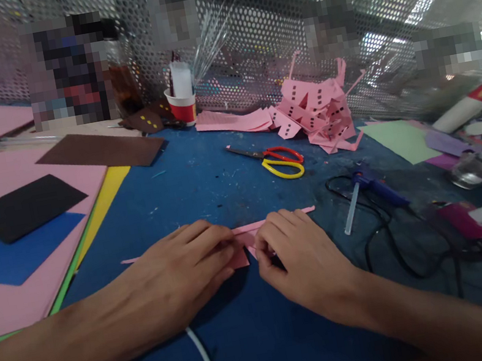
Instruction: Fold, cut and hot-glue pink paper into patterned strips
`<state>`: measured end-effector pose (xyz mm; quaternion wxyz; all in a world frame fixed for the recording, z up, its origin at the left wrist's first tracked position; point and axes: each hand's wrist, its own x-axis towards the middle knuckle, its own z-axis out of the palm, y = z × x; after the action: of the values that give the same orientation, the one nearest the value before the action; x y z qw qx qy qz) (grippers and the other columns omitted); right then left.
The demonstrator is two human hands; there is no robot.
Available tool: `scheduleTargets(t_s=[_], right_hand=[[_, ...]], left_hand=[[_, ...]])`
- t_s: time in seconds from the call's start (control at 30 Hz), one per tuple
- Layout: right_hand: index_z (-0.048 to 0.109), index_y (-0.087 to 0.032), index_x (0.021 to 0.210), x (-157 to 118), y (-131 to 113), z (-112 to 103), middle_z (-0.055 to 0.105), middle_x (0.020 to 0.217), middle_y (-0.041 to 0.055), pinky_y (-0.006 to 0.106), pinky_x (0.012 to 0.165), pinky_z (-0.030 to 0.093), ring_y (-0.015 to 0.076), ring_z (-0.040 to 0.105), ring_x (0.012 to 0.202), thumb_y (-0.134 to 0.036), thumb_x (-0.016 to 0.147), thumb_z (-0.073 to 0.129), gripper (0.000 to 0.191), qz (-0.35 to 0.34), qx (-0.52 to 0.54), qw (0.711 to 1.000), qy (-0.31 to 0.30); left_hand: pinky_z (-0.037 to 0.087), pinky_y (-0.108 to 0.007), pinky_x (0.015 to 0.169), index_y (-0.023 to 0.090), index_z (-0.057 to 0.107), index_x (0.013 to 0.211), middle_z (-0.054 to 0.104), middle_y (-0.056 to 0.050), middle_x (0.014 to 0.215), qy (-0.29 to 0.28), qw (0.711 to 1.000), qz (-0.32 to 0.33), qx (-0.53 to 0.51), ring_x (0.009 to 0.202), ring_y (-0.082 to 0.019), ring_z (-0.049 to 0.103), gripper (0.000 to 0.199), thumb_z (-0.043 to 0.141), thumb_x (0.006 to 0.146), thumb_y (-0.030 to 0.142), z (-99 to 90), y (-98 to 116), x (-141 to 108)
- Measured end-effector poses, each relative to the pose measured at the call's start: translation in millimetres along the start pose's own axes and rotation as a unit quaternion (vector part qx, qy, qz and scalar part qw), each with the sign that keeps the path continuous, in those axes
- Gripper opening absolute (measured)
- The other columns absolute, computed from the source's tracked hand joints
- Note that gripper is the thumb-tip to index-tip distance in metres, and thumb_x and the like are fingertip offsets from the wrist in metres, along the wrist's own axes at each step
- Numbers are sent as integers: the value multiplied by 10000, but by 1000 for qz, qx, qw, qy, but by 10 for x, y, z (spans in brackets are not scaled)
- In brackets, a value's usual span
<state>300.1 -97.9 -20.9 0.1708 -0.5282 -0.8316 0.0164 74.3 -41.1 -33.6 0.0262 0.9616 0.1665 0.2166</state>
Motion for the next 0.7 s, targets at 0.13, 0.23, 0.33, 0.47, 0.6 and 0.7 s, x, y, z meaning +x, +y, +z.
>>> scheduleTargets(t_s=[0.13, 0.23, 0.33, 0.47, 0.6, 0.7], right_hand=[[567, -187, 797, 2, -2, 5, 625, 866, 52, 340, 738, 376, 197, 530, 809, -182, 895, 504, 117, 2, 0, 1000, 1], [565, -188, 796, 4, -1, 11, 624, 865, 51, 339, 738, 376, 196, 530, 811, -181, 896, 502, 118, 4, -3, 1000, 2], [566, -188, 799, 5, 3, 9, 624, 866, 50, 340, 742, 377, 196, 530, 812, -181, 898, 501, 119, 2, -2, 1000, -2], [573, -186, 804, 3, 1, -14, 626, 867, 50, 342, 745, 381, 198, 533, 819, -177, 899, 500, 120, 6, 6, 1000, -8], [576, -182, 800, 1, -7, -35, 628, 865, 55, 338, 730, 383, 197, 533, 811, -169, 894, 505, 119, 7, 18, 1000, -16], [572, -186, 796, 3, -7, -36, 631, 863, 53, 338, 725, 381, 198, 533, 809, -164, 893, 511, 117, 7, 21, 1000, -16]], left_hand=[[543, -337, 867, 212, 711, 1100, 682, -88, 1069, 7, 1000, -5, -10, 955, -199, 628, 221, 517, 1001, 249, -10, 11, -1], [542, -340, 871, 205, 706, 1104, 678, -91, 1067, 3, 1000, -10, -4, 953, -199, 626, 223, 511, 1003, 246, -14, 23, -2], [541, -342, 868, 201, 704, 1088, 674, -92, 1062, 1, 1000, -6, 3, 953, -200, 624, 219, 508, 1004, 251, -10, 27, -2], [542, -345, 876, 206, 698, 1100, 673, -91, 1059, -1, 1000, -7, 0, 962, -201, 625, 214, 515, 1001, 256, -8, 25, 0], [546, -358, 891, 212, 690, 1131, 677, -90, 1067, -7, 1000, -1, 7, 974, -207, 628, 227, 508, 1003, 257, -18, 30, 5], [550, -355, 890, 215, 685, 1154, 677, -91, 1080, 0, 1000, -3, 4, 969, -206, 631, 236, 510, 1002, 260, -27, 38, 10]])
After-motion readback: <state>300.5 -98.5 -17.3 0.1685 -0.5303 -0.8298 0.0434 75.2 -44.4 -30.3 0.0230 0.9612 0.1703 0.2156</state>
